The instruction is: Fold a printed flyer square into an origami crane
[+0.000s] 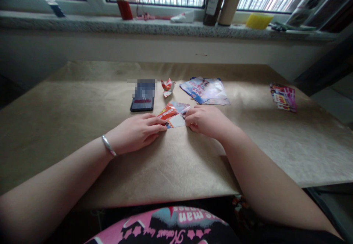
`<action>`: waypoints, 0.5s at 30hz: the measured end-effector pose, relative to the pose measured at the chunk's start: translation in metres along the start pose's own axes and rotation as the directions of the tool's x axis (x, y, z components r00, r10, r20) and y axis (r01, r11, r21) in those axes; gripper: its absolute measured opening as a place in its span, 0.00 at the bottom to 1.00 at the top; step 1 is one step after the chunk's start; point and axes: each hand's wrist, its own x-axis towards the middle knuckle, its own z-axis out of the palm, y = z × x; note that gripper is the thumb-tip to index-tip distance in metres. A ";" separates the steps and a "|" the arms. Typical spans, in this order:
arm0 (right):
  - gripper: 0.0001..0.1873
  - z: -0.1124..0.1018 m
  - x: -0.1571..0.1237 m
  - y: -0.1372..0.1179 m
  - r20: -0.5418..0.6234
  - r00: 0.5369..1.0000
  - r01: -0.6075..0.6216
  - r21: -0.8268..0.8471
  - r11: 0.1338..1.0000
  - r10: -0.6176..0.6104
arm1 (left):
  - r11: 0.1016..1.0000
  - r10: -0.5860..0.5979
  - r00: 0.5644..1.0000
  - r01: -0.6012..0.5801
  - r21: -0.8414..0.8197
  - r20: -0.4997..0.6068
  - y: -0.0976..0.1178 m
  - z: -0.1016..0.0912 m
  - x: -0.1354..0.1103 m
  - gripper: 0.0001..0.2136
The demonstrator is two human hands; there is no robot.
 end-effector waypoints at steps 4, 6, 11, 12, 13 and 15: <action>0.10 -0.001 -0.001 0.001 0.007 1.000 0.004 0.000 1.000 -0.004 | 1.000 0.006 1.000 -0.006 -0.004 -0.009 -0.001 0.001 0.000 0.13; 0.10 0.000 -0.002 0.002 0.010 1.000 -0.007 0.018 1.000 0.006 | 1.000 0.009 1.000 -0.009 -0.004 -0.011 -0.001 0.002 -0.001 0.13; 0.10 0.000 -0.004 0.004 0.025 0.999 -0.023 0.046 0.999 0.022 | 1.000 0.018 1.000 -0.018 0.007 -0.015 -0.001 0.002 0.000 0.13; 0.10 -0.001 -0.004 0.004 0.025 0.999 -0.025 0.047 0.999 0.024 | 1.000 0.020 1.000 -0.020 0.008 -0.015 -0.001 0.002 0.000 0.13; 0.09 -0.001 -0.004 0.004 0.025 0.999 -0.028 0.044 0.999 0.027 | 1.000 0.019 1.000 -0.019 0.008 -0.014 -0.001 0.002 0.000 0.13; 0.09 -0.001 -0.004 0.003 0.022 0.999 -0.033 0.028 0.999 0.032 | 1.000 0.016 1.000 -0.016 0.008 -0.016 -0.001 0.002 0.000 0.13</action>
